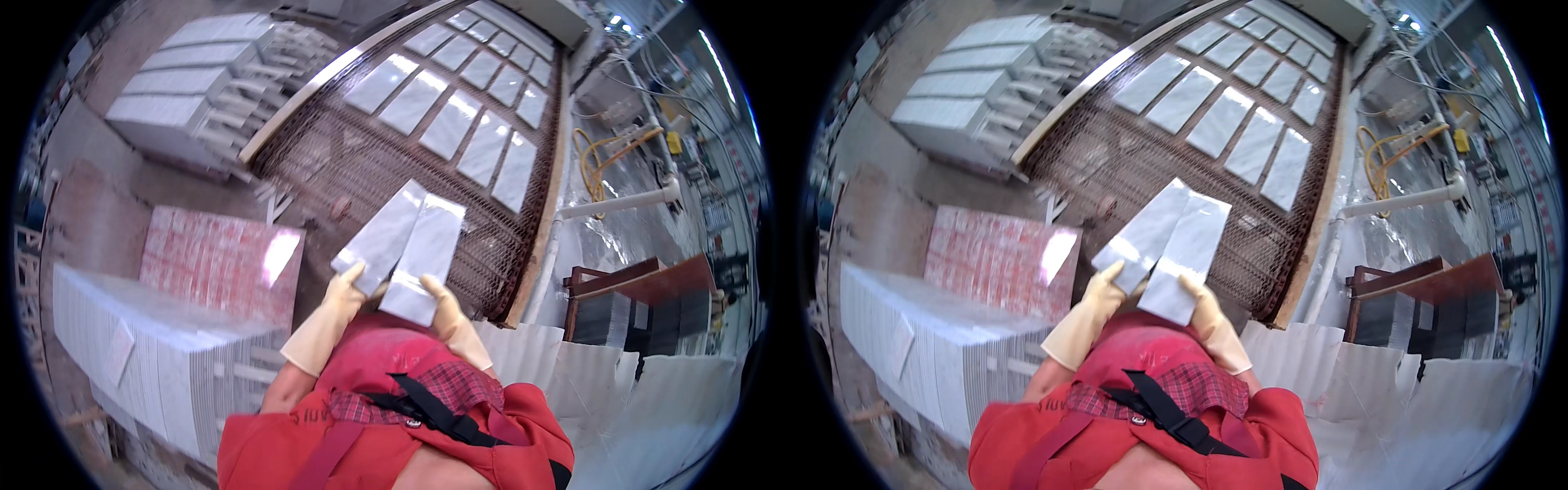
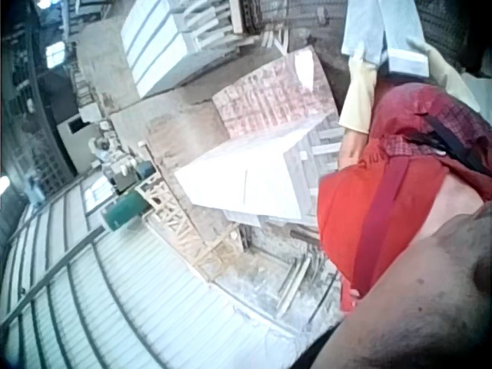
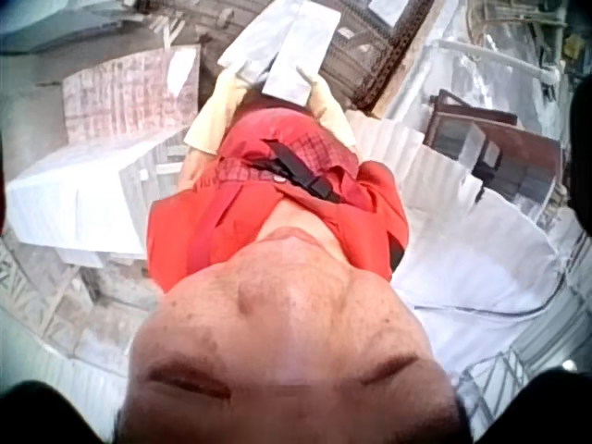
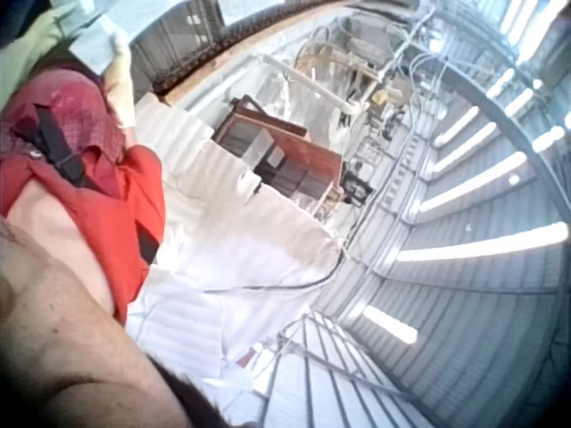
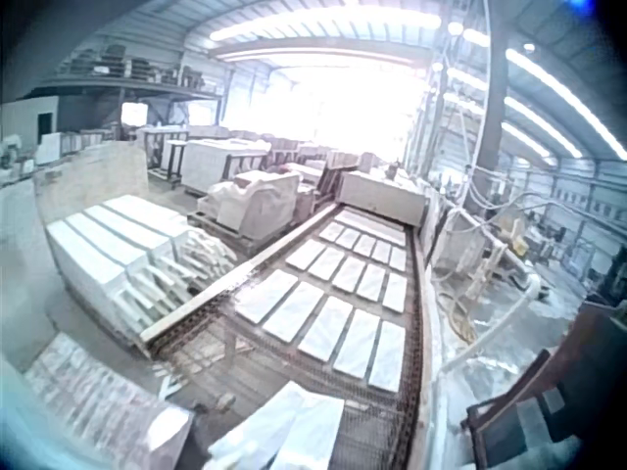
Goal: The person picks up rectangular white tiles from a stack and places them one by one onto a moving conveyor belt. The person arranges the tiles in neat rows as the belt advances, continuing the process throughout the clip.
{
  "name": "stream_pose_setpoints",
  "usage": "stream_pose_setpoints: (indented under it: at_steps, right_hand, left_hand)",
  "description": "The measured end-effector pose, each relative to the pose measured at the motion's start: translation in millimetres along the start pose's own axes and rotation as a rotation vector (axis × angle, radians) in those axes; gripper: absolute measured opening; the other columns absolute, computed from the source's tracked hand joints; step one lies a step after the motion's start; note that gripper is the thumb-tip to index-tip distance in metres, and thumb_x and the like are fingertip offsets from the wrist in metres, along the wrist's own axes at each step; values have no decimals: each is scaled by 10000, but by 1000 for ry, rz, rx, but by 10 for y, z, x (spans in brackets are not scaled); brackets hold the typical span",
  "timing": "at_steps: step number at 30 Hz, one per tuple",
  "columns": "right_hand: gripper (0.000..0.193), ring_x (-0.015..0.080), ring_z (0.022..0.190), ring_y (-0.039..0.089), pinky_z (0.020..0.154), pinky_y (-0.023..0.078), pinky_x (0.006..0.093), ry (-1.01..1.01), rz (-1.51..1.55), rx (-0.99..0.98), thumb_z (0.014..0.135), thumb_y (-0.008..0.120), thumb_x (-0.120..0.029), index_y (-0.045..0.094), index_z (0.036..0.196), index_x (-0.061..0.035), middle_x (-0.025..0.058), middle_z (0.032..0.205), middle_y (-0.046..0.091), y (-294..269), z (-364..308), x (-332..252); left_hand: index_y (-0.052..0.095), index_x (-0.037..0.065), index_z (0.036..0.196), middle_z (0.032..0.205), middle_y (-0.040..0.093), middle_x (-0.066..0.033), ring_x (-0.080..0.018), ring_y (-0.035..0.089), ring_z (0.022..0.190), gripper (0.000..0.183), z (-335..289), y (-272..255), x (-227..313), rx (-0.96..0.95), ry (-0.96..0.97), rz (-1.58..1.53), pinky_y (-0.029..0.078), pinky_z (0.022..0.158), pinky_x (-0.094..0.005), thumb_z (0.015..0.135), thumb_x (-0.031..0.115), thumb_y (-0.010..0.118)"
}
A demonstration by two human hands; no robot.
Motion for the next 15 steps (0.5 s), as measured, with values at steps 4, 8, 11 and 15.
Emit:
stream_pose_setpoints:
  at_steps: [4, 8, 11, 15]
  right_hand:
    - [492, 371, 1217, 689, 1112, 522, 497, -164, 17, 118, 1015, 651, -280, 620, 1418, 1, 193, 1362, 705, -180, -144, -314]
    - [481, 368, 1218, 691, 1115, 522, 500, -138, -2, 125, 1011, 665, -272, 628, 1409, -4, 193, 1364, 703, -211, -122, -369]
    - [500, 371, 1234, 684, 1130, 512, 507, -61, -8, 73, 1017, 662, -279, 614, 1427, 2, 191, 1372, 701, -469, 90, -318]
    - [566, 367, 1262, 672, 1163, 481, 506, -54, -94, 127, 1006, 671, -335, 596, 1458, -3, 190, 1398, 692, -361, 120, -340]
  left_hand:
    - [483, 6, 1520, 1463, 606, -199, -443, 658, 1270, 529, -278, 509, 485, 41, 173, -126, 624, 932, -691, 1011, 39, 624]
    - [472, 4, 1526, 1460, 604, -219, -460, 650, 1281, 521, -396, 624, 957, 43, 349, -87, 623, 937, -701, 1019, 4, 596]
    - [472, -28, 1522, 1446, 614, -244, -458, 675, 1229, 497, -284, 598, 1372, 70, 424, -62, 616, 968, -682, 1039, 25, 580]
    - [481, -31, 1520, 1460, 612, -253, -458, 660, 1260, 500, 22, 439, 1718, 44, 445, -57, 601, 1003, -665, 1048, 81, 601]
Point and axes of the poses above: each hand's wrist, its own z-axis towards the middle knuckle, its own y-axis out of the palm, x = y × z, the point moved 4 cm from there along z, towards the middle knuckle
